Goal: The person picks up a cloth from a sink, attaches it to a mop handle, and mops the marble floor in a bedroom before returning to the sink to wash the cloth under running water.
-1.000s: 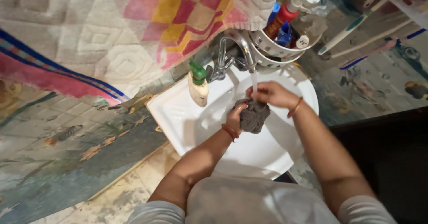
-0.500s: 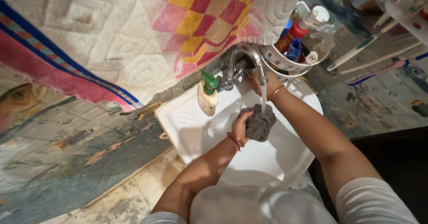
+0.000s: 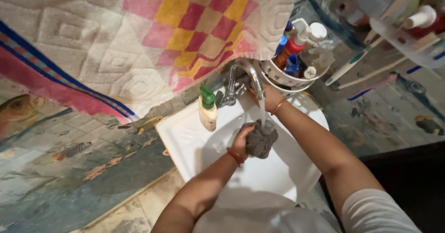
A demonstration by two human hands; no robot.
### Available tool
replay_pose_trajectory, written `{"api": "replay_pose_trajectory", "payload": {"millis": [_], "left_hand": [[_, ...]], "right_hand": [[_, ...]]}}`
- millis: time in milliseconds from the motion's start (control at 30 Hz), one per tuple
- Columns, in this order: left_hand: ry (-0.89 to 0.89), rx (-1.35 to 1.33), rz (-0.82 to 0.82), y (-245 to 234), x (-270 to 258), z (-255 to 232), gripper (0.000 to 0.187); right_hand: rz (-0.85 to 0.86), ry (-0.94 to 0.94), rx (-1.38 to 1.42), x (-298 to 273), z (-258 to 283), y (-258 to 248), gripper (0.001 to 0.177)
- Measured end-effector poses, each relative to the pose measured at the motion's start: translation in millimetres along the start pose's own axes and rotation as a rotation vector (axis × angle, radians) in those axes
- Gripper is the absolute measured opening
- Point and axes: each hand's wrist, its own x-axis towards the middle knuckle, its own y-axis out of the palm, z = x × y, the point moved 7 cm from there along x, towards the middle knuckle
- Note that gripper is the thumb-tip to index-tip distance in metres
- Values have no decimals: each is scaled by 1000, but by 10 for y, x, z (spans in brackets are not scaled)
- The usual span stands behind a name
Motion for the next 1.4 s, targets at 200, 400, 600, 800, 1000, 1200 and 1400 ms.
{"api": "replay_pose_trajectory", "payload": {"millis": [200, 400, 600, 800, 1000, 1200, 1400], "left_hand": [[75, 81, 1, -10, -51, -104, 41], [141, 172, -143, 65, -266, -195, 42], [309, 336, -490, -22, -458, -226, 42], [881, 1526, -721, 854, -602, -207, 48], [1078, 1893, -726, 1736, -779, 178, 60], [982, 2374, -382, 1728, -612, 378, 32], [945, 2387, -74, 1846, -549, 396, 31]], "right_hand": [[-214, -132, 215, 240, 444, -435, 39], [71, 180, 179, -135, 42, 35, 38], [58, 305, 1251, -1445, 92, 726, 56], [446, 818, 2248, -1883, 648, 894, 79], [226, 549, 2434, -1845, 589, 664, 66], [538, 321, 2582, -1770, 766, 449, 69], [608, 409, 2801, -1813, 581, 1431, 43]]}}
